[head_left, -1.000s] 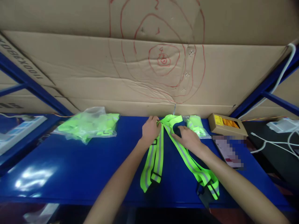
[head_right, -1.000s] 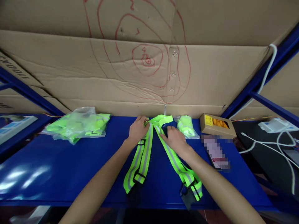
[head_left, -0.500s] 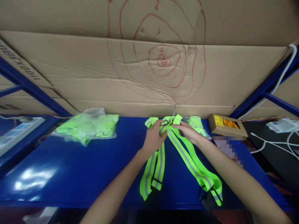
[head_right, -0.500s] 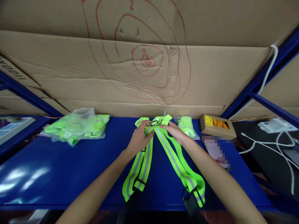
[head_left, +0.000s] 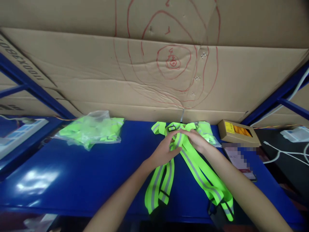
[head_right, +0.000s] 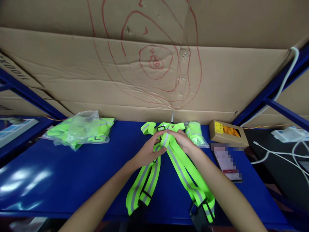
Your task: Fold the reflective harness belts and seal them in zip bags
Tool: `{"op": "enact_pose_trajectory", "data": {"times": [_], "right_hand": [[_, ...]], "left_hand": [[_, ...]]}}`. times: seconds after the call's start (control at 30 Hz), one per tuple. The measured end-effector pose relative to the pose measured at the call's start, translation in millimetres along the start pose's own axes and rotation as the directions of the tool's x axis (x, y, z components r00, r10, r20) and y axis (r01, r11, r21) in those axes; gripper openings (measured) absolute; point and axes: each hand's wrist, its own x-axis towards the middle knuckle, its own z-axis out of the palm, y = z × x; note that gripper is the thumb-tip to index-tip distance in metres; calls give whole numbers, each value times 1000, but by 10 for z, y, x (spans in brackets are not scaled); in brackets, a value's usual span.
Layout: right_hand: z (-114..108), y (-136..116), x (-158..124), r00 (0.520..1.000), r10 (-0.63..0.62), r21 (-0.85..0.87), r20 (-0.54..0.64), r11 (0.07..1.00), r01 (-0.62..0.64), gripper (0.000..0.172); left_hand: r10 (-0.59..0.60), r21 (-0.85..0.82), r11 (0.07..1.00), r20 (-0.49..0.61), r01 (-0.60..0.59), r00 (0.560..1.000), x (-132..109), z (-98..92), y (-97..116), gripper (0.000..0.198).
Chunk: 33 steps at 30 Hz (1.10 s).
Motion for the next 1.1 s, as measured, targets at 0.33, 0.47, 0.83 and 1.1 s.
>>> {"op": "enact_pose_trajectory", "data": {"times": [0.33,0.47,0.83,1.1], "right_hand": [[-34,35,27,991,50,70,127,996,-59,36],[-88,1,47,984,104,103,143,987,-120,33],[-156,-37,53,972,220,175,87,957,-232,28],[-71,-22,-41,975,163,83,149,981,-177,31]], "left_hand": [[-174,-219,966,-147,140,974,1,28,-390,42],[-183,-87,982,-234,167,955,2,-53,-419,20],[-228,357,823,-505,442,832,9,-218,-418,17],[-266,581,640,-447,504,854,180,-66,-260,68]]}}
